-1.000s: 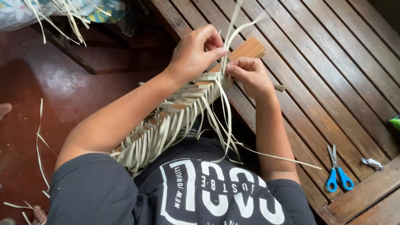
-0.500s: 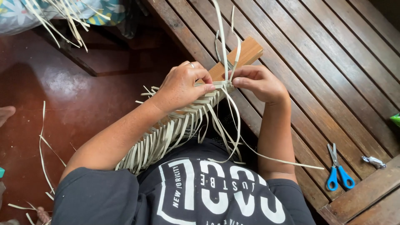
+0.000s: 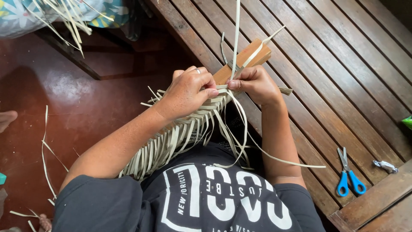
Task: The person weaves thin, light-colored fiber strands around a wooden frame using both hands. They repeatedly pass the strands over and under existing weaves to build up a pattern on the frame.
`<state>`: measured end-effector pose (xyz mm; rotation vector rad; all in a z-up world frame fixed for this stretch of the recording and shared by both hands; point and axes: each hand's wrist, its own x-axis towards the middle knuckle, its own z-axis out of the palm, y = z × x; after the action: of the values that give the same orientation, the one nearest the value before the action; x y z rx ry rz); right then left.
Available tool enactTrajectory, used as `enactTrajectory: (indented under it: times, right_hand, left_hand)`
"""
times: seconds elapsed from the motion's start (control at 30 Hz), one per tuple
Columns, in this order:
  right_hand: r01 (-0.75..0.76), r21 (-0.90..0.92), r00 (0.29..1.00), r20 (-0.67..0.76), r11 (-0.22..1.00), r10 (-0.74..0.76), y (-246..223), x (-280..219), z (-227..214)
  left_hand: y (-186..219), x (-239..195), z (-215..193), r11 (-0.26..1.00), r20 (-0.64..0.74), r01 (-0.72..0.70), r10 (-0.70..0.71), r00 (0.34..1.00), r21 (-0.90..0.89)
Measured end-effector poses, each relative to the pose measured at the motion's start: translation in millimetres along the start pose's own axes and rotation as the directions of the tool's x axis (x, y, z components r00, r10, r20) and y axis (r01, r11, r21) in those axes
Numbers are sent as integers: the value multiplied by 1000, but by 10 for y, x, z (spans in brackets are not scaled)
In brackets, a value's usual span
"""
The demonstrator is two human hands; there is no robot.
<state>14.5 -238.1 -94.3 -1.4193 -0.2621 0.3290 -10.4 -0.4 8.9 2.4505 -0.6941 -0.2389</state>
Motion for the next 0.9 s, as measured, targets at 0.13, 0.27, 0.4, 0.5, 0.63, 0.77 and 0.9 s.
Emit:
enactTrajectory:
  times: [0.13, 0.27, 0.4, 0.5, 0.63, 0.77, 0.9]
  right_hand:
    - [2, 22, 1000, -4, 1000, -2, -3, -11, -14]
    - [2, 25, 1000, -1, 1000, -2, 70, -3, -43]
    - [-1, -60, 999, 39, 998, 3, 46, 11, -38]
    - [-4, -117, 999, 50, 993, 10, -55, -12, 45]
    - [-54, -67, 993, 98, 996, 60, -189, -77, 12]
    - [-95, 11, 987, 134, 995, 93, -168, -114, -51]
    - [-86, -79, 985, 141, 993, 96, -197, -107, -23]
  left_hand:
    - [10, 0, -14, 1000, 24, 19, -19, 1000, -14]
    - [-12, 15, -13, 998, 42, 49, -47, 998, -40]
    - [61, 204, -32, 999, -22, 19, -20, 1000, -26]
    - [-56, 485, 242, 993, -128, -18, 3, 992, -115]
    - [-58, 772, 348, 900, -364, -193, 41, 931, -391]
    - [-56, 869, 261, 827, -591, -353, 30, 806, -439]
    - [-22, 966, 178, 817, -666, -446, 105, 738, -366]
